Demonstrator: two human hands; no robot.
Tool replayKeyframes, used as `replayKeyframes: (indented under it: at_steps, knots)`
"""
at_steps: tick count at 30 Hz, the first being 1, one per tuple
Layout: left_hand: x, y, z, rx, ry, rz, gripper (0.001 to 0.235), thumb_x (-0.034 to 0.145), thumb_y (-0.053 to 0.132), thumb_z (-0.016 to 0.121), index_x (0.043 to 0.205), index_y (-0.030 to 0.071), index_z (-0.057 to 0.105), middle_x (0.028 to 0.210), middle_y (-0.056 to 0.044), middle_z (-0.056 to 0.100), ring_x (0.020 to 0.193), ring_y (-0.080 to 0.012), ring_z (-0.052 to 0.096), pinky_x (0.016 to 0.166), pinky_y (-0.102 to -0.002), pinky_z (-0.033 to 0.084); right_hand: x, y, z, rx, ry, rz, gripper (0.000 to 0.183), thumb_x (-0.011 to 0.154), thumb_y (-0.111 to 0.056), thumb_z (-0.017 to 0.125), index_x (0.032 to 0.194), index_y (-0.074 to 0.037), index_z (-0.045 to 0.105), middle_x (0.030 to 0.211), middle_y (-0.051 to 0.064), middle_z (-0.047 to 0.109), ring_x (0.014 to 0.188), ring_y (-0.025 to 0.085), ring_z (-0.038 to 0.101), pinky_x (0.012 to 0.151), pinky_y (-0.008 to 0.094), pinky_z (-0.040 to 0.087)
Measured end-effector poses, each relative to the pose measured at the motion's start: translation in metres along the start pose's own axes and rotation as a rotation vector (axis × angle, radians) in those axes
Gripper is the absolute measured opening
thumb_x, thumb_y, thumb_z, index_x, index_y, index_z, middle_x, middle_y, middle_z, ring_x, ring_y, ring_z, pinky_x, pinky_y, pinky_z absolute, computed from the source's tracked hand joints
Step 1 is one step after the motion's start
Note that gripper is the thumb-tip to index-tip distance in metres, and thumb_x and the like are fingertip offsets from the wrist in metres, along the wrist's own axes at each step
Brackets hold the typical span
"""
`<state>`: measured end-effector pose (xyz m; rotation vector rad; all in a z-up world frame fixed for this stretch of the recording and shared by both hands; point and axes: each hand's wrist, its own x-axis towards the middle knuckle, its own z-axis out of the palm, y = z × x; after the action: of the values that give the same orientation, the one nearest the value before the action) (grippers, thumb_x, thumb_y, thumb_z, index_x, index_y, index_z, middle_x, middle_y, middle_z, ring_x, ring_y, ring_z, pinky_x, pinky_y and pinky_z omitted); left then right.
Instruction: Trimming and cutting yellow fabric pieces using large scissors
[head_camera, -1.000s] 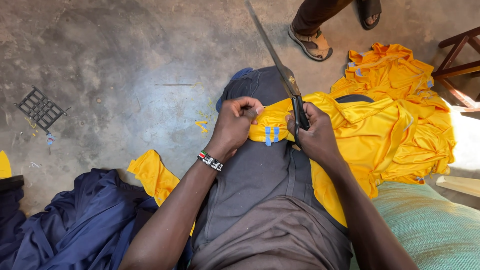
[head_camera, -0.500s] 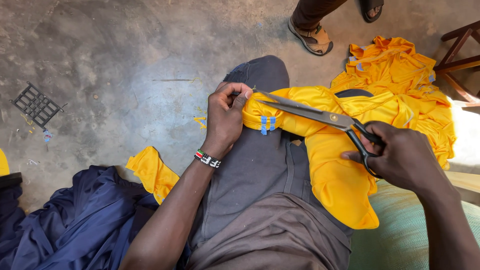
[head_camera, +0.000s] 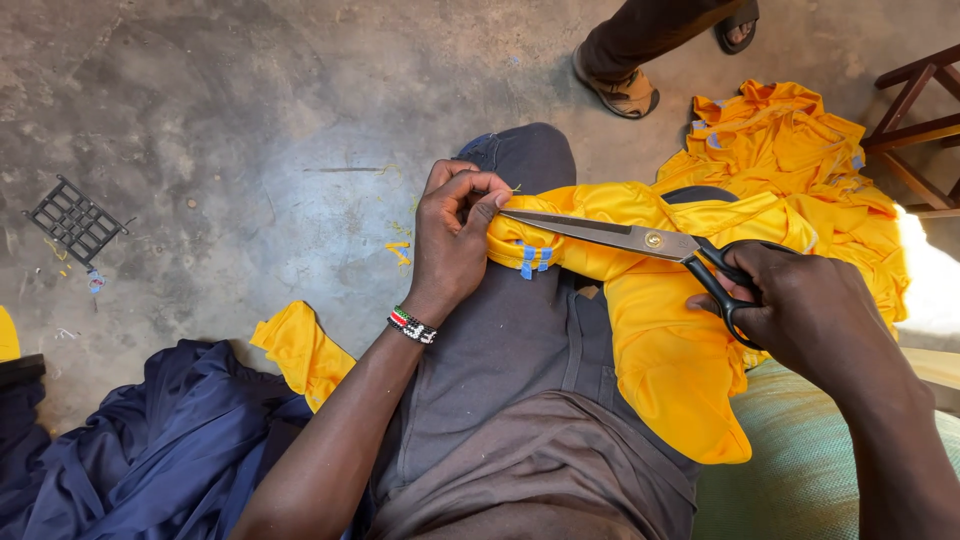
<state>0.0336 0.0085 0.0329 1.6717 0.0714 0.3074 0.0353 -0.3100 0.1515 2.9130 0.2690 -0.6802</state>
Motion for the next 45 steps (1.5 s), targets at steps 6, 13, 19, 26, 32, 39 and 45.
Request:
replayKeyframes:
  at_steps: [6, 13, 19, 26, 32, 39, 45]
  knots:
    - [0.003, -0.007, -0.018, 0.310, 0.234, -0.041, 0.033, 0.080, -0.008, 0.066, 0.099, 0.019, 0.068, 0.106, -0.002, 0.059, 0.097, -0.0163, 0.062, 0.073, -0.030, 0.053, -0.002, 0.007, 0.020, 0.130, 0.085, 0.075, 0.047, 0.079, -0.061, 0.077, 0.091, -0.018, 0.063, 0.078, 0.009, 0.070, 0.076, 0.040, 0.064, 0.064, 0.047, 0.044]
    - [-0.001, 0.012, -0.013, 0.242, -0.215, 0.116, 0.019, 0.086, -0.004, 0.071, 0.098, 0.012, 0.071, 0.092, -0.004, 0.057, 0.066, -0.0137, 0.053, 0.063, -0.028, 0.042, -0.012, 0.002, 0.013, 0.095, -0.005, 0.116, 0.054, 0.076, -0.065, 0.079, 0.078, -0.017, 0.054, 0.064, 0.008, 0.064, 0.067, 0.038, 0.055, 0.065, 0.042, 0.044]
    - [-0.009, -0.006, -0.007, 0.449, -0.230, 0.016, 0.018, 0.076, 0.006, 0.079, 0.092, 0.012, 0.072, 0.084, -0.001, 0.059, 0.063, -0.0124, 0.060, 0.067, -0.030, 0.049, -0.011, 0.004, 0.018, 0.070, -0.115, 0.148, 0.052, 0.077, -0.066, 0.076, 0.085, -0.017, 0.060, 0.073, 0.010, 0.071, 0.074, 0.038, 0.065, 0.066, 0.041, 0.046]
    - [-0.019, 0.000, -0.002, 0.462, -0.211, 0.145, 0.009, 0.085, 0.004, 0.068, 0.090, 0.004, 0.075, 0.094, -0.007, 0.063, 0.078, -0.0262, 0.066, 0.066, -0.041, 0.049, -0.013, 0.009, 0.021, 0.041, -0.116, 0.117, 0.052, 0.077, -0.068, 0.074, 0.085, -0.019, 0.060, 0.073, 0.009, 0.073, 0.075, 0.039, 0.067, 0.067, 0.042, 0.046]
    - [-0.022, -0.006, -0.001, 0.392, -0.203, 0.114, 0.005, 0.093, 0.005, 0.056, 0.092, 0.010, 0.058, 0.089, -0.006, 0.055, 0.075, -0.0254, 0.058, 0.065, -0.041, 0.043, -0.018, 0.003, 0.020, 0.128, -0.137, 0.183, 0.054, 0.076, -0.065, 0.079, 0.080, -0.017, 0.057, 0.066, 0.011, 0.068, 0.067, 0.037, 0.063, 0.063, 0.040, 0.043]
    - [-0.015, -0.013, -0.007, 0.158, -0.162, -0.160, 0.012, 0.096, 0.012, 0.053, 0.091, 0.014, 0.063, 0.096, 0.001, 0.064, 0.079, -0.0110, 0.058, 0.073, -0.028, 0.048, -0.020, 0.000, 0.005, 0.143, -0.147, 0.181, 0.051, 0.074, -0.062, 0.082, 0.080, -0.017, 0.059, 0.067, 0.008, 0.068, 0.065, 0.031, 0.061, 0.065, 0.038, 0.044]
    - [-0.018, -0.011, -0.009, 0.169, -0.099, -0.040, 0.017, 0.101, 0.020, 0.053, 0.092, 0.011, 0.063, 0.100, -0.004, 0.055, 0.091, -0.0155, 0.056, 0.079, -0.030, 0.047, -0.013, -0.007, -0.007, -0.125, -0.183, 0.091, 0.050, 0.078, -0.074, 0.066, 0.083, -0.026, 0.056, 0.077, 0.001, 0.073, 0.078, 0.033, 0.068, 0.069, 0.042, 0.046]
